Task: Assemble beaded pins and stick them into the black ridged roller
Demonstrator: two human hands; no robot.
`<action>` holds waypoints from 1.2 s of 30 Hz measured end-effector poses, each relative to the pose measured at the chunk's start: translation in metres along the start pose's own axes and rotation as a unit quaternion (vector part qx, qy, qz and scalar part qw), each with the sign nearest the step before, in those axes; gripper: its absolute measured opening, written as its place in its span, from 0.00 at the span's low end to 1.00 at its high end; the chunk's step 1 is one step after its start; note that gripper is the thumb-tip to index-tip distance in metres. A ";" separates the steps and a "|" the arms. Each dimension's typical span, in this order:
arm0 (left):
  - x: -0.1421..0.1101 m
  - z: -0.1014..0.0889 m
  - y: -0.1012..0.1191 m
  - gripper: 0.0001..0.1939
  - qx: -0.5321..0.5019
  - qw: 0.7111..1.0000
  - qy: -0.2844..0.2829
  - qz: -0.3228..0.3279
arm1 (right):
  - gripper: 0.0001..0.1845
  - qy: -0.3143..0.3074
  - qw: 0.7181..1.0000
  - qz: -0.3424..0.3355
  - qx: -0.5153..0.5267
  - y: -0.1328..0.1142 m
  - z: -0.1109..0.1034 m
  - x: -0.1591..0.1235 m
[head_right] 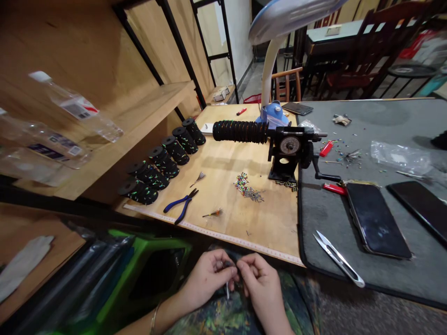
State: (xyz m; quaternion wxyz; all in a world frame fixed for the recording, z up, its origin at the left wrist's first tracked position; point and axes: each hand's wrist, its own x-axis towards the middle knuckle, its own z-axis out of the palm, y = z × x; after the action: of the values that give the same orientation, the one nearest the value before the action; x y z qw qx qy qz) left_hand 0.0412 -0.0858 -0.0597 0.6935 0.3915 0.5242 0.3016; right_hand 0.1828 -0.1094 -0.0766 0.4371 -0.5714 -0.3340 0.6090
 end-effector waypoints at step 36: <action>0.000 -0.001 0.006 0.10 0.107 0.989 0.033 0.095 | 0.33 -0.071 0.993 0.094 0.020 0.001 0.004 -0.004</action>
State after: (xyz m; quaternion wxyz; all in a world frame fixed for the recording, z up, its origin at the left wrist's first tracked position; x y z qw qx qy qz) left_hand 0.0405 -0.0825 -0.0541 0.5984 0.5009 0.5365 0.3212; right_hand 0.1789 -0.1129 -0.0751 0.3646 -0.5468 -0.2966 0.6929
